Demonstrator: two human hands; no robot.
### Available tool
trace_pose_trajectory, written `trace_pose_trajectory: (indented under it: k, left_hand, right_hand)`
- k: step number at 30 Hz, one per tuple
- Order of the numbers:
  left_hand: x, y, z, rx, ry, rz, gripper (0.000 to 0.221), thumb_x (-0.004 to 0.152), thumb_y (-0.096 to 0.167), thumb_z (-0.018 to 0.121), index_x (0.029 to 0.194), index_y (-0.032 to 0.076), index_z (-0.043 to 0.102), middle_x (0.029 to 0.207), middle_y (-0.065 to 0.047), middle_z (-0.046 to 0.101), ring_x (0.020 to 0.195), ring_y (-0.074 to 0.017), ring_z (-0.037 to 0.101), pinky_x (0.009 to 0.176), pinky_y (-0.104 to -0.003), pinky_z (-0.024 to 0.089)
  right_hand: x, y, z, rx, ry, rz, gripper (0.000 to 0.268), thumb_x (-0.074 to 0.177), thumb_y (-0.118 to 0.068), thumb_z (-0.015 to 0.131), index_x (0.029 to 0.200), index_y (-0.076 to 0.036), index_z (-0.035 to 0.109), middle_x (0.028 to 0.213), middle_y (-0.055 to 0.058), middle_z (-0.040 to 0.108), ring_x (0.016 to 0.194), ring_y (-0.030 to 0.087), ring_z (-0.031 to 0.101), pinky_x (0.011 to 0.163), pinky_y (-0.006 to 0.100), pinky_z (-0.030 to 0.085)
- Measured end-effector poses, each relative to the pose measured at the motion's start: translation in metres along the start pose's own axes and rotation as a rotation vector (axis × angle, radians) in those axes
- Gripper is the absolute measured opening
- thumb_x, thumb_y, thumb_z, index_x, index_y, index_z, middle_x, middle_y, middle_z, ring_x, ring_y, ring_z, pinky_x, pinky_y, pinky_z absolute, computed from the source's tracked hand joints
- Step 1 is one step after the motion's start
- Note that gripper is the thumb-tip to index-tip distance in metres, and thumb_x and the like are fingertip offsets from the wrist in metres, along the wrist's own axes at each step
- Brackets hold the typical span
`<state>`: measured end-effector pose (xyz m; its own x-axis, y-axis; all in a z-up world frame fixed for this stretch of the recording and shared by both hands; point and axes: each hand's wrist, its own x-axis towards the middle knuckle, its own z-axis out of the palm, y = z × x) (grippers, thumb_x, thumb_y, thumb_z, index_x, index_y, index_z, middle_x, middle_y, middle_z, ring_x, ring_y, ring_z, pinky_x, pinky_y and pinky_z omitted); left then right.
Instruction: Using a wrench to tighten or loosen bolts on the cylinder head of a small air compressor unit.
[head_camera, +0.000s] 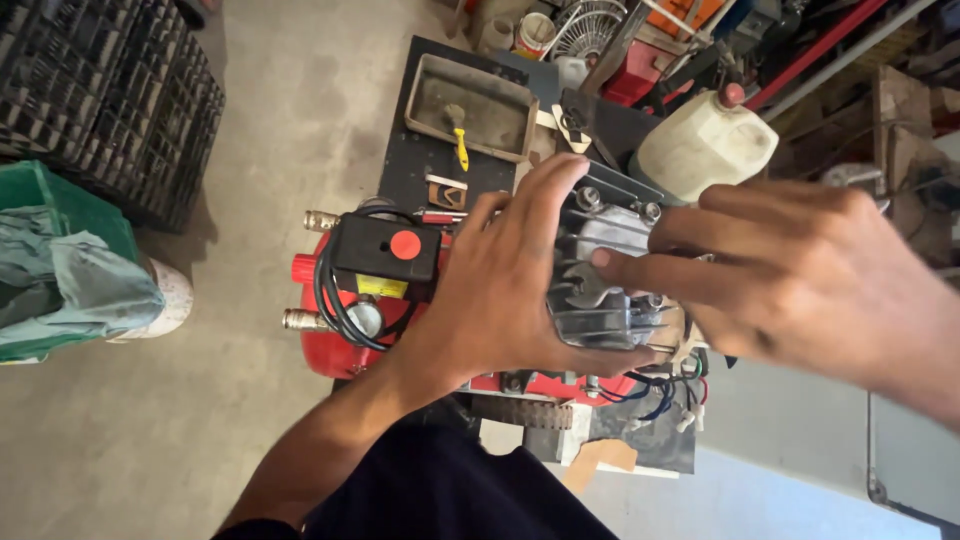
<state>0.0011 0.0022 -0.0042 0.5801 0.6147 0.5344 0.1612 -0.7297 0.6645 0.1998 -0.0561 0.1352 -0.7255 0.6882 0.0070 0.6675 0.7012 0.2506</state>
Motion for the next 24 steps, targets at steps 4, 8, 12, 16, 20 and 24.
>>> trace_pose_trajectory:
  k: [4,8,12,16,20,24]
  left_hand:
    - [0.002,0.0,-0.001,0.015,-0.035,-0.012,0.133,0.066,0.089,0.058,0.156,-0.001,0.022,0.166,-0.019,0.038,0.153,-0.032,0.045,0.12,-0.054,0.035]
    - [0.0,-0.003,0.0,-0.048,-0.053,-0.009,0.131,0.065,0.082,0.073,0.156,0.002,0.023,0.165,-0.018,0.038,0.151,-0.0314,0.049,0.118,-0.061,0.04]
    - [-0.003,-0.003,0.005,-0.013,-0.047,0.045,0.13,0.069,0.081,0.074,0.156,0.002,0.02,0.162,-0.023,0.046,0.146,-0.0357,0.058,0.121,-0.064,0.042]
    - [-0.001,-0.006,0.005,0.091,-0.021,0.115,0.125,0.072,0.082,0.071,0.158,0.003,0.025,0.162,-0.024,0.045,0.149,-0.0366,0.051,0.126,-0.059,0.038]
    - [0.0,-0.003,0.005,0.101,0.032,0.206,0.094,0.082,0.067,0.073,0.151,0.008,0.044,0.161,-0.026,0.043,0.15,-0.0429,0.049,0.129,-0.062,0.041]
    - [0.008,0.017,-0.007,0.042,-0.012,0.198,0.087,0.081,0.051,0.077,0.143,-0.004,0.049,0.157,-0.033,0.04,0.152,-0.0488,0.042,0.129,-0.061,0.036]
  right_hand:
    - [0.005,-0.002,-0.004,-0.055,0.039,0.03,0.042,0.092,0.001,0.055,0.122,-0.024,0.072,0.095,-0.002,0.067,0.072,0.02,0.062,0.062,0.038,0.055]
    - [-0.01,0.004,-0.006,0.036,0.135,0.112,0.023,0.098,-0.004,0.07,0.108,-0.024,0.078,0.092,-0.001,0.077,0.085,0.019,0.072,0.065,0.037,0.053]
    - [-0.048,-0.019,-0.029,0.331,0.049,0.549,0.04,0.103,-0.026,0.047,0.112,-0.002,0.078,0.101,0.016,0.075,0.08,0.028,0.074,0.058,0.037,0.056]
    - [-0.136,-0.06,0.035,0.706,0.766,1.007,0.032,0.116,-0.025,0.044,0.131,0.003,0.047,0.086,0.015,0.057,0.067,0.013,0.052,0.06,0.022,0.04]
    - [-0.212,-0.111,0.11,0.769,1.004,1.393,0.013,0.118,-0.021,0.054,0.112,-0.009,0.054,0.081,0.009,0.059,0.058,0.01,0.049,0.049,0.019,0.04]
    - [-0.23,-0.165,0.164,0.807,0.859,1.707,0.02,0.112,-0.024,0.051,0.103,-0.01,0.063,0.074,-0.001,0.059,0.053,0.005,0.043,0.04,0.02,0.033]
